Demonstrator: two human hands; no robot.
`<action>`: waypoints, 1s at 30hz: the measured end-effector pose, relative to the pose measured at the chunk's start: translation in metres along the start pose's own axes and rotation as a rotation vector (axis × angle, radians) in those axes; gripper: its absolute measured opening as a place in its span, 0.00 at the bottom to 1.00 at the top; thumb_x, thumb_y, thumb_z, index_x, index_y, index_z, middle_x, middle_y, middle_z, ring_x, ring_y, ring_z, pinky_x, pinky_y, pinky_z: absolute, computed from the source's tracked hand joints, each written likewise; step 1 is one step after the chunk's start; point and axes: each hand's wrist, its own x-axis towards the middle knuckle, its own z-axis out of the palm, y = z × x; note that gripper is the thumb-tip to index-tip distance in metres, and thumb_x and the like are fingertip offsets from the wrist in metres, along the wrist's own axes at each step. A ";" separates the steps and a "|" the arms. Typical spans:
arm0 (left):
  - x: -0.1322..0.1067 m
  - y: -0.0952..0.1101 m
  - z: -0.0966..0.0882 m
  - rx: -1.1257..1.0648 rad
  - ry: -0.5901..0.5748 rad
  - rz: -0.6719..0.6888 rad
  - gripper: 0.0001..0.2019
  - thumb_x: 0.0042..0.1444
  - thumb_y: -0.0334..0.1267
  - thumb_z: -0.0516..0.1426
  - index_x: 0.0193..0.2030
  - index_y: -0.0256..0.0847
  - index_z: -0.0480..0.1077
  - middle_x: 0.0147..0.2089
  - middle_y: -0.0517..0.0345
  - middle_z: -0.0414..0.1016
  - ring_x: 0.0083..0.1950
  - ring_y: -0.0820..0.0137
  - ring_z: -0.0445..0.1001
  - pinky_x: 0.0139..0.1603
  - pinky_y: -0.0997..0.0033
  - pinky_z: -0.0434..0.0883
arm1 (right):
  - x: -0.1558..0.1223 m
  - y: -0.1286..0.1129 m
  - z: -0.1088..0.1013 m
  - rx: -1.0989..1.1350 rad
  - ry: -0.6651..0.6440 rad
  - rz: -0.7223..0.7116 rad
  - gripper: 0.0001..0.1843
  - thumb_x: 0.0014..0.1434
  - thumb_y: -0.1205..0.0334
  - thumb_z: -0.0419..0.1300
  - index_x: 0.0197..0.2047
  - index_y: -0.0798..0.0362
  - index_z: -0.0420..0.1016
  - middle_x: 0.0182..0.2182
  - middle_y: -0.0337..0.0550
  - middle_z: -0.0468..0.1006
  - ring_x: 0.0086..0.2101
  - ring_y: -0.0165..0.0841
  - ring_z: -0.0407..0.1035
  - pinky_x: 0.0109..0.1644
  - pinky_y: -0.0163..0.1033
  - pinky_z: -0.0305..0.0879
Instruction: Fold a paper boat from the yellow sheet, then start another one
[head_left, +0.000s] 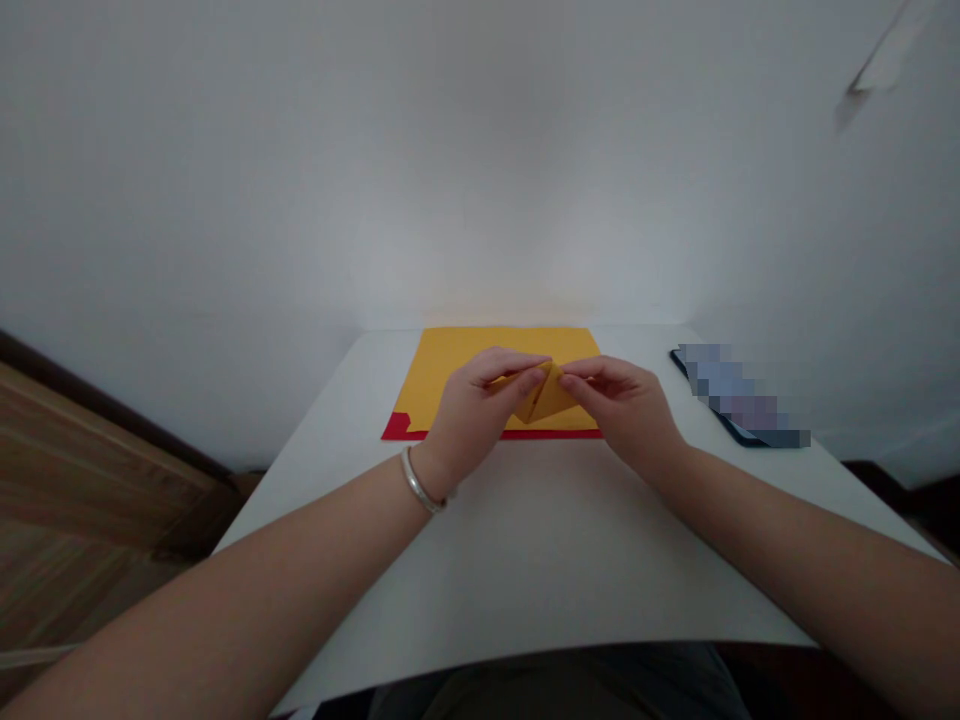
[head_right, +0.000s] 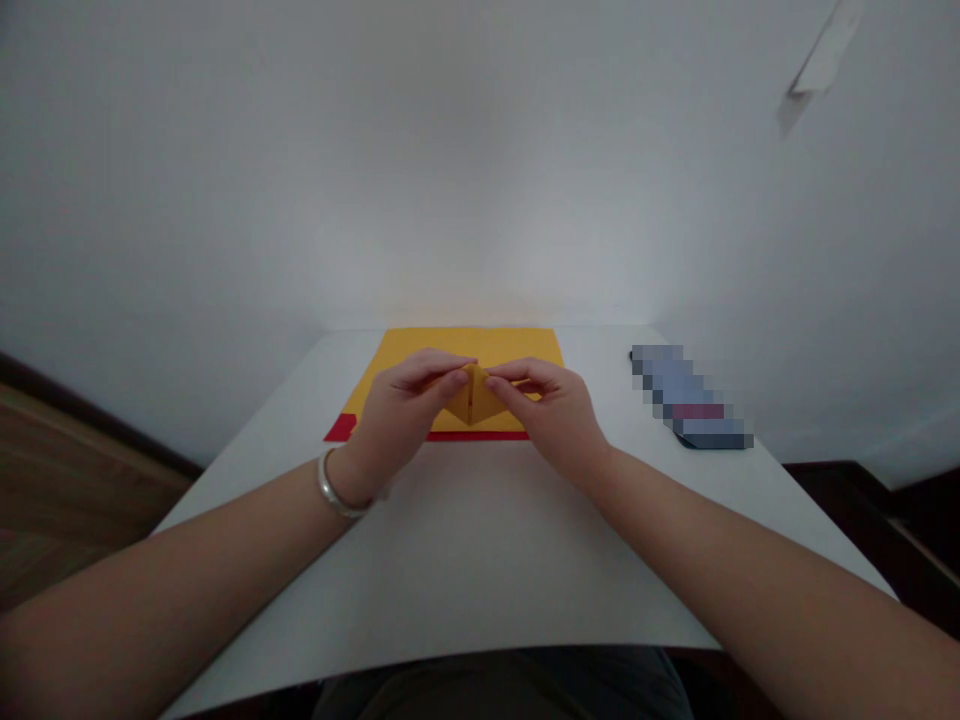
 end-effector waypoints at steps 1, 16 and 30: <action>0.000 0.000 0.000 -0.010 0.001 -0.010 0.05 0.56 0.39 0.59 0.37 0.43 0.77 0.38 0.57 0.79 0.40 0.69 0.75 0.44 0.68 0.72 | 0.000 0.000 -0.001 0.001 0.000 -0.002 0.06 0.52 0.57 0.64 0.33 0.49 0.79 0.32 0.40 0.81 0.34 0.34 0.74 0.41 0.43 0.72; 0.001 -0.008 0.002 -0.109 0.045 -0.156 0.07 0.57 0.42 0.58 0.36 0.43 0.76 0.41 0.56 0.78 0.44 0.68 0.75 0.48 0.67 0.71 | 0.004 0.003 -0.003 -0.025 0.071 0.070 0.05 0.51 0.58 0.64 0.31 0.49 0.79 0.31 0.40 0.81 0.32 0.34 0.75 0.40 0.43 0.72; -0.001 -0.013 0.007 -0.263 0.140 -0.227 0.07 0.63 0.40 0.49 0.40 0.41 0.64 0.47 0.53 0.75 0.46 0.70 0.74 0.48 0.66 0.72 | 0.008 0.012 -0.003 0.125 0.056 0.161 0.10 0.59 0.52 0.55 0.36 0.48 0.63 0.41 0.44 0.80 0.40 0.34 0.74 0.45 0.44 0.71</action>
